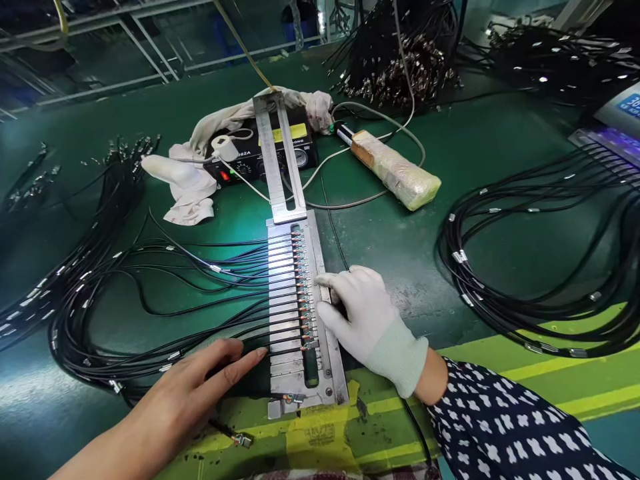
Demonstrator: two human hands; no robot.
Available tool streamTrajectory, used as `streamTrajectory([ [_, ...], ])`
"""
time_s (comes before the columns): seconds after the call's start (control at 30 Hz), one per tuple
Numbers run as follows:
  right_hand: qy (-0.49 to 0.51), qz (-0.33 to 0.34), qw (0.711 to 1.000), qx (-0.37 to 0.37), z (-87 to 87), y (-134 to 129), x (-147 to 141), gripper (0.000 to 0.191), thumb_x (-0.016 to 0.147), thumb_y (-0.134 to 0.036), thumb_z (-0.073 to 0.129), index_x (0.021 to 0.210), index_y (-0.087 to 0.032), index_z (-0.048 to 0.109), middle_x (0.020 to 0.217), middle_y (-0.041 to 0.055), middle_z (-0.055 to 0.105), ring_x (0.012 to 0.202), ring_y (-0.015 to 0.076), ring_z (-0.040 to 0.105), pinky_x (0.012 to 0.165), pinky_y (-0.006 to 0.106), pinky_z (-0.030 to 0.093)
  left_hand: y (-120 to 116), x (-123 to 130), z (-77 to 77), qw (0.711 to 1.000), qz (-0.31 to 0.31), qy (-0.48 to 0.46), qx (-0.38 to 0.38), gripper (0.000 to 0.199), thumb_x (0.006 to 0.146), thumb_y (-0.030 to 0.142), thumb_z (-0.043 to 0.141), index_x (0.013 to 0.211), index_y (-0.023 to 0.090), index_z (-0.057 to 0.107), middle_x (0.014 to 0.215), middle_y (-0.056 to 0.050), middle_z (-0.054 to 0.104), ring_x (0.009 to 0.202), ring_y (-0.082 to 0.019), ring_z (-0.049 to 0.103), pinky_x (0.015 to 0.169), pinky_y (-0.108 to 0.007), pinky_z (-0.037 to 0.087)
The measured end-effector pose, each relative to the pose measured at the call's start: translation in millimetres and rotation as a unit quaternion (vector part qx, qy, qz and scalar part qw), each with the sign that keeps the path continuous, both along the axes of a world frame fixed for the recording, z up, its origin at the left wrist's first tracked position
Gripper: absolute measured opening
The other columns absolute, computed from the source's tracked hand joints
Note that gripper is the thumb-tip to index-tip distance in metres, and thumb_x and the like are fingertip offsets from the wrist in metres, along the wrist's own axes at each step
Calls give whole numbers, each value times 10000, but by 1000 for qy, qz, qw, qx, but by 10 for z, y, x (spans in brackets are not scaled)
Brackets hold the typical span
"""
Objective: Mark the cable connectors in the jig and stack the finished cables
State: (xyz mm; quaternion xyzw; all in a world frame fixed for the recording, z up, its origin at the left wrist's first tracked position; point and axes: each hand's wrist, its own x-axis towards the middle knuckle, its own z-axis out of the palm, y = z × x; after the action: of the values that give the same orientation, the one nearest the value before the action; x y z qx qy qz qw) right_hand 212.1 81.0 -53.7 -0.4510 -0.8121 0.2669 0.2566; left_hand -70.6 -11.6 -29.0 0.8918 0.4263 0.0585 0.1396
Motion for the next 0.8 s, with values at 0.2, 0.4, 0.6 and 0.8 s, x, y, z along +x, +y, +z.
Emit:
streamTrajectory([
  [0.2, 8, -7, 1000, 7, 0, -8, -5, 235, 923, -232, 522, 1151, -224, 575, 939, 41, 632, 954, 253, 551, 977, 476, 384, 215, 65, 50, 998, -27, -32, -47, 541, 944, 42, 281, 1425, 233, 437, 1014, -75, 537, 849, -158, 545, 719, -231, 484],
  [0.4, -3, -4, 1000, 7, -8, -3, -4, 237, 919, -222, 526, 1151, -224, 573, 921, 32, 631, 942, 245, 554, 974, 461, 385, 108, 136, -35, 999, -16, -10, 38, 509, 967, 102, 318, 1438, 258, 431, 1028, -92, 515, 863, -203, 481, 743, -314, 413],
  [0.6, -7, -3, 1000, 10, -2, 2, -16, 210, 915, -219, 529, 1120, -228, 578, 890, 29, 625, 906, 243, 561, 944, 455, 400, -132, 210, -70, 999, 12, 43, 15, 619, 894, 15, 344, 1495, 158, 312, 944, -78, 567, 787, -215, 459, 714, -355, 343],
  [0.8, -3, 2, 1000, 5, 25, -6, -15, 205, 919, -212, 524, 1115, -224, 579, 864, 29, 606, 913, 244, 558, 937, 448, 399, -202, 144, -10, 992, -8, -99, -78, 355, 929, 39, 452, 1265, 141, 501, 1078, -108, 582, 935, -221, 494, 829, -366, 379],
])
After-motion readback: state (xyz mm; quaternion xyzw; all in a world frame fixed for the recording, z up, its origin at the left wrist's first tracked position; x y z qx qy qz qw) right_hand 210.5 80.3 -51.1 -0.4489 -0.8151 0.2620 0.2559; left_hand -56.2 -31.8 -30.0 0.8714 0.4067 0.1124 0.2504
